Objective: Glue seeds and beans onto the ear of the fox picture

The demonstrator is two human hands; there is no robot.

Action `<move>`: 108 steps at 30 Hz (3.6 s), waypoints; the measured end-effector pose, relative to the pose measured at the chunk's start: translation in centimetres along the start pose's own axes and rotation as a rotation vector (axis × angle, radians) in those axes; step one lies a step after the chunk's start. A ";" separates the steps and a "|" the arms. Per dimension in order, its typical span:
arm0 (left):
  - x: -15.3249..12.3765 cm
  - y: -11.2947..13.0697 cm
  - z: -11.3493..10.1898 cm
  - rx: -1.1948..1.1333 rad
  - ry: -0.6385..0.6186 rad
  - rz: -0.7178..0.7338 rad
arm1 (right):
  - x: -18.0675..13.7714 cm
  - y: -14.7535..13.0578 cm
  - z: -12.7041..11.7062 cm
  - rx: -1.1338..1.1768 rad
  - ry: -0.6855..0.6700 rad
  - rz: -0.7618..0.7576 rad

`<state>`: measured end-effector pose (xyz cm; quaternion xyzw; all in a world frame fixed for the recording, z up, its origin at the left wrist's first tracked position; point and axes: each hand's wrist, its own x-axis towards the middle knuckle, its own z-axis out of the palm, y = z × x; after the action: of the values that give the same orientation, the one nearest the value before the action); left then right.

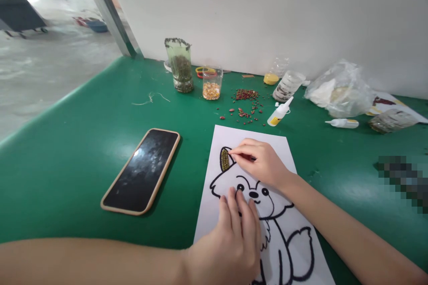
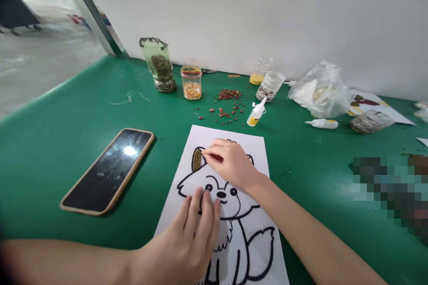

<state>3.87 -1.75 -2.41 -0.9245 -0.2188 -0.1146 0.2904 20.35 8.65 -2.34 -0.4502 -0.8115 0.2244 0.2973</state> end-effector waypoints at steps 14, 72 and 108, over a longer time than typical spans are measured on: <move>0.0 -0.1 -0.1 -0.004 -0.001 0.017 | 0.0 -0.2 -0.1 0.000 -0.003 0.002; 0.1 -0.1 0.0 -0.003 -0.003 0.006 | 1.3 4.3 -3.0 -0.249 0.319 0.178; 0.0 0.0 -0.1 0.020 0.027 -0.009 | 11.0 5.2 -4.1 -0.676 -0.136 0.308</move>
<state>3.84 -1.77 -2.31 -0.9189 -0.2203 -0.1261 0.3019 21.63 21.09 0.39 -0.6236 -0.7806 0.0153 0.0402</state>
